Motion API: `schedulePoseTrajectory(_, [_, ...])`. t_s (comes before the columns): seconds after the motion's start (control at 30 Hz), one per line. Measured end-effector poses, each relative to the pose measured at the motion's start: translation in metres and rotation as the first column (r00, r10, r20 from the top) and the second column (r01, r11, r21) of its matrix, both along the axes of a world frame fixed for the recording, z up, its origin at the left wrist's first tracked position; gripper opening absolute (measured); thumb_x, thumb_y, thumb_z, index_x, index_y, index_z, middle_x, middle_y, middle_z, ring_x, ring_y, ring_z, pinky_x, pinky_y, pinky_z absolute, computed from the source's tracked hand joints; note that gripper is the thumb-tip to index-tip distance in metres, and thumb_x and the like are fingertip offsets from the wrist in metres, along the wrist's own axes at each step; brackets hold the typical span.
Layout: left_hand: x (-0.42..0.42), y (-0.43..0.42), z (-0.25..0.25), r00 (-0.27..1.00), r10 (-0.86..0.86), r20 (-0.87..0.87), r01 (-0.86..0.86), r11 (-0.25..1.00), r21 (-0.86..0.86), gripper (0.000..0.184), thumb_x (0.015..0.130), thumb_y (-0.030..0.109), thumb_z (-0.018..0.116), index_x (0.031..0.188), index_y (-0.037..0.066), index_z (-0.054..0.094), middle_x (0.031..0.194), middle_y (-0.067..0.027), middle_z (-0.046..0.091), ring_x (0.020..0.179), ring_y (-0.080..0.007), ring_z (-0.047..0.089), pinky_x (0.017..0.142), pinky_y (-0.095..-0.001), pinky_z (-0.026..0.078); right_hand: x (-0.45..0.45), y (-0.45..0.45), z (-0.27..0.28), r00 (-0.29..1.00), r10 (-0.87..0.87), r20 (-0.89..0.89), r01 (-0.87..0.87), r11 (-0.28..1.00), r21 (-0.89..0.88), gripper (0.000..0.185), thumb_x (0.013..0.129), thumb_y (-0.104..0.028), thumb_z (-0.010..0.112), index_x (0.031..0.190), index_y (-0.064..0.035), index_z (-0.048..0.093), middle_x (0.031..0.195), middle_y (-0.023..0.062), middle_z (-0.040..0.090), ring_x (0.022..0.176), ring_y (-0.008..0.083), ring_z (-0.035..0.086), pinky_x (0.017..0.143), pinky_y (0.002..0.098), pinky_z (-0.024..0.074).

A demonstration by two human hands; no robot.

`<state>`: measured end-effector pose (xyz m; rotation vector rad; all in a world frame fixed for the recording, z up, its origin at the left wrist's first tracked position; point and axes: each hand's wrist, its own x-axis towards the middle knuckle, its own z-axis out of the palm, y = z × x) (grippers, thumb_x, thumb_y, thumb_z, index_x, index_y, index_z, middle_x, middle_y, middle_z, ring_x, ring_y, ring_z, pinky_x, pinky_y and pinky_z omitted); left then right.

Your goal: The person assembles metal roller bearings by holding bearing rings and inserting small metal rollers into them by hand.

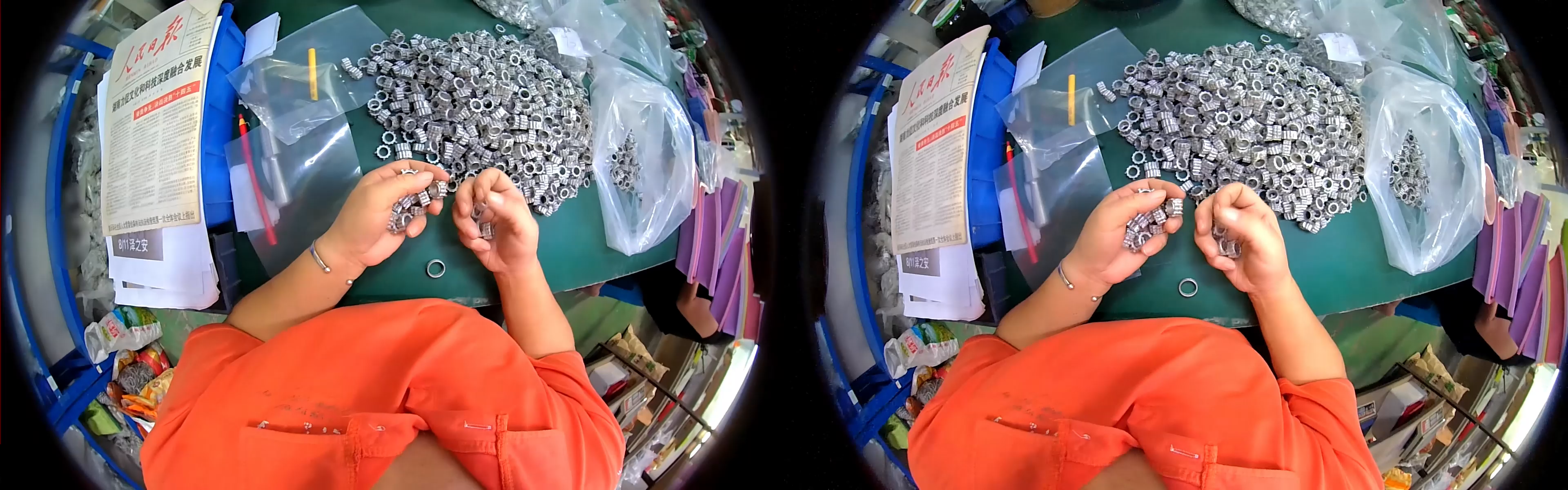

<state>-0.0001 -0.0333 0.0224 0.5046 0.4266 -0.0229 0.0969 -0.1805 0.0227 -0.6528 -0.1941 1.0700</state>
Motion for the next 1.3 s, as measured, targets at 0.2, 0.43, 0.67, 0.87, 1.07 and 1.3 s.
schedulePoseTrajectory(0.2, [-0.002, -0.001, -0.005, 0.999, 0.003, 0.046, -0.008, 0.995, 0.098, 0.014, 0.084, 0.007, 0.053, 0.096, 0.0, 0.054, 0.078, -0.0077, 0.057, 0.063, -0.0104, 0.055, 0.044, -0.0187, 0.041, -0.013, 0.015, 0.006, 0.829, 0.044, 0.558, 0.23, 0.882, -0.411, 0.015, 0.078, -0.007, 0.066, 0.083, -0.0013, 0.053, 0.078, 0.0043, 0.06, 0.063, 0.0053, 0.051, 0.055, 0.0163, 0.0401])
schedulePoseTrajectory(0.43, [0.0, -0.005, -0.004, 0.995, 0.074, 0.069, -0.087, 0.972, 0.217, 0.013, 0.082, 0.004, 0.057, 0.094, 0.001, 0.054, 0.082, -0.006, 0.056, 0.069, -0.0108, 0.056, 0.045, -0.0199, 0.042, -0.011, 0.011, 0.009, 0.647, 0.04, 0.762, 0.376, 0.852, -0.364, 0.015, 0.075, -0.001, 0.066, 0.088, 0.001, 0.058, 0.08, 0.0038, 0.059, 0.067, 0.0068, 0.052, 0.059, 0.0183, 0.0426])
schedulePoseTrajectory(0.67, [0.001, 0.0, 0.0, 0.998, 0.053, 0.025, -0.054, 0.998, 0.021, 0.017, 0.087, 0.012, 0.048, 0.101, 0.001, 0.051, 0.083, -0.0067, 0.054, 0.067, -0.0124, 0.054, 0.044, -0.0209, 0.041, -0.015, 0.011, 0.002, 0.375, -0.128, 0.918, 0.496, 0.865, -0.082, 0.037, 0.069, 0.009, 0.063, 0.102, 0.0021, 0.047, 0.087, 0.0066, 0.053, 0.069, 0.0073, 0.052, 0.061, 0.0193, 0.0432])
schedulePoseTrajectory(0.87, [0.0, 0.001, 0.002, 0.989, 0.14, 0.039, -0.141, 0.99, 0.006, 0.018, 0.09, 0.017, 0.046, 0.101, 0.004, 0.05, 0.081, -0.0062, 0.053, 0.065, -0.0122, 0.053, 0.042, -0.0211, 0.04, -0.017, 0.013, 0.009, 0.459, -0.228, 0.859, 0.503, 0.863, -0.04, 0.033, 0.071, 0.009, 0.063, 0.1, 0.0018, 0.049, 0.087, 0.006, 0.053, 0.07, 0.0075, 0.051, 0.061, 0.0181, 0.0428])
schedulePoseTrajectory(1.07, [0.0, 0.002, -0.005, 0.983, 0.169, 0.072, -0.179, 0.967, 0.179, 0.022, 0.091, 0.026, 0.048, 0.101, 0.007, 0.052, 0.078, -0.002, 0.048, 0.06, -0.0087, 0.046, 0.042, -0.0187, 0.036, 0.008, -0.008, 0.003, 0.995, -0.096, -0.032, 0.094, 0.994, -0.061, 0.014, 0.079, -0.006, 0.053, 0.092, -0.0017, 0.054, 0.082, 0.0071, 0.05, 0.064, 0.0118, 0.044, 0.041, 0.0201, 0.0319])
schedulePoseTrajectory(1.3, [0.002, 0.002, 0.001, 0.982, 0.188, 0.007, -0.189, 0.981, 0.043, 0.022, 0.088, 0.017, 0.052, 0.104, 0.002, 0.051, 0.081, -0.0025, 0.051, 0.064, -0.0075, 0.047, 0.045, -0.0178, 0.037, 0.018, 0.0, 0.013, 0.812, 0.056, 0.581, 0.322, 0.788, -0.526, 0.008, 0.082, -0.007, 0.059, 0.084, 0.0008, 0.062, 0.065, 0.0024, 0.057, 0.059, 0.007, 0.05, 0.046, 0.0191, 0.0382])
